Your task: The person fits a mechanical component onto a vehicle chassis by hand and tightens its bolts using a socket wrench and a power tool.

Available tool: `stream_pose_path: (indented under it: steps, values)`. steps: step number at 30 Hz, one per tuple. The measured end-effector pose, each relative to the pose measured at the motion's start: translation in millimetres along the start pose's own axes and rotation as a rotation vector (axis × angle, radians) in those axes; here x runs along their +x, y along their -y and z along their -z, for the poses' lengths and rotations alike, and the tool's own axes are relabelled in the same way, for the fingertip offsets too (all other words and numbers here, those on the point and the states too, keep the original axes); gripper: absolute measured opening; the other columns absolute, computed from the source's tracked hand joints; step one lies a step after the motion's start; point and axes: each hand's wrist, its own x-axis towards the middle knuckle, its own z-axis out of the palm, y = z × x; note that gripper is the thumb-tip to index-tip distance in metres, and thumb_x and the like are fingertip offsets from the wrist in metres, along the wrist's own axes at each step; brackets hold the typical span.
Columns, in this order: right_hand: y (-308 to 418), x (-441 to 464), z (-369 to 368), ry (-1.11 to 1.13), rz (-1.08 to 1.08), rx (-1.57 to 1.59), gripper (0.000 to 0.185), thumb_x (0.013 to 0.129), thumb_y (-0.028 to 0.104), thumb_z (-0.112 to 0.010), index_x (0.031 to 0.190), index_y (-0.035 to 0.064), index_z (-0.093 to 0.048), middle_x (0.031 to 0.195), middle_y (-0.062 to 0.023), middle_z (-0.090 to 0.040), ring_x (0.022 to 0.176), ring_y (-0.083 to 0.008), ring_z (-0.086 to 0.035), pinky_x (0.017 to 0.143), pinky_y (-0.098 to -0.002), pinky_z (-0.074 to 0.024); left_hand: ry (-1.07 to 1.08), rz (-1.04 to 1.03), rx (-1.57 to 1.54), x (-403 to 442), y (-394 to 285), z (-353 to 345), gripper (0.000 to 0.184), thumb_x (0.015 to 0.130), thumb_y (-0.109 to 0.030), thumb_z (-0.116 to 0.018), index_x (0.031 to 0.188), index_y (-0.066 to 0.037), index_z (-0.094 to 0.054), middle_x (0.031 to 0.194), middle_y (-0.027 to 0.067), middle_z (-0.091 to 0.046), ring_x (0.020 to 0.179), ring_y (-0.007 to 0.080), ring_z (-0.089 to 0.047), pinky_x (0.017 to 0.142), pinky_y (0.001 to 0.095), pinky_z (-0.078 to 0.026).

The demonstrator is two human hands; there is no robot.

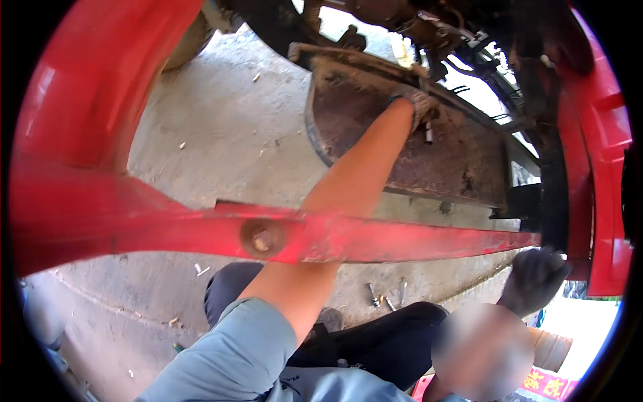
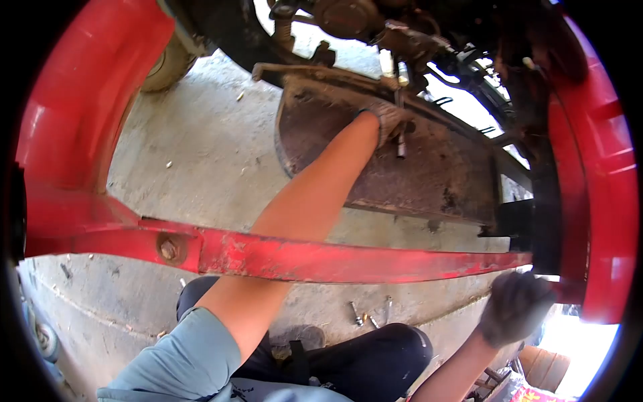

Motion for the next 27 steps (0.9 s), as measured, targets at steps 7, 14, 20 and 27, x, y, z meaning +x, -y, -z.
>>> stream_pose_path:
  steps: [7, 14, 20, 27]
  values:
    - [2, 104, -119, -0.212, -0.521, -1.433, 0.037, 0.094, 0.026, -0.067, 0.122, 0.0019, -0.071, 0.087, -0.0109, -0.071, 0.07, -0.0156, -0.066, 0.066, -0.0305, -0.0519, -0.06, 0.14, -0.268, -7, -7, 4, 0.03, 0.087, -0.033, -0.075, 0.086, -0.003, -0.071, 0.08, 0.0095, -0.067, 0.07, 0.0208, -0.06, 0.065, 0.0378, -0.05]
    - [-175, 217, -1, 1.653, -0.231, -2.176, 0.039, 0.098, 0.026, -0.057, 0.135, 0.0172, -0.062, 0.106, -0.0174, -0.074, 0.095, -0.0337, -0.072, 0.086, -0.0434, -0.0572, -0.106, 0.187, -0.381, -15, -13, 2, 0.043, 0.094, -0.042, -0.065, 0.08, -0.001, -0.069, 0.072, 0.0097, -0.064, 0.065, 0.0198, -0.059, 0.066, 0.0364, -0.048]
    - [-220, 203, 18, 1.391, -0.356, -2.118, 0.049, 0.094, 0.018, -0.057, 0.14, 0.0323, -0.056, 0.125, -0.0086, -0.07, 0.106, -0.0312, -0.07, 0.087, -0.0427, -0.0573, 0.084, 0.35, -0.287, -5, 0, -2, 0.049, 0.096, -0.048, -0.055, 0.08, -0.005, -0.073, 0.075, 0.0087, -0.064, 0.078, 0.02, -0.062, 0.073, 0.0361, -0.048]
    - [-231, 202, 43, 1.429, -0.177, -2.203, 0.048, 0.086, 0.014, -0.063, 0.132, 0.0265, -0.064, 0.107, -0.0085, -0.076, 0.099, -0.0301, -0.073, 0.083, -0.0416, -0.0584, -0.061, 0.134, -0.151, -9, 8, -4, 0.043, 0.099, -0.04, -0.056, 0.08, -0.006, -0.072, 0.076, 0.0082, -0.067, 0.072, 0.021, -0.062, 0.07, 0.0369, -0.05]
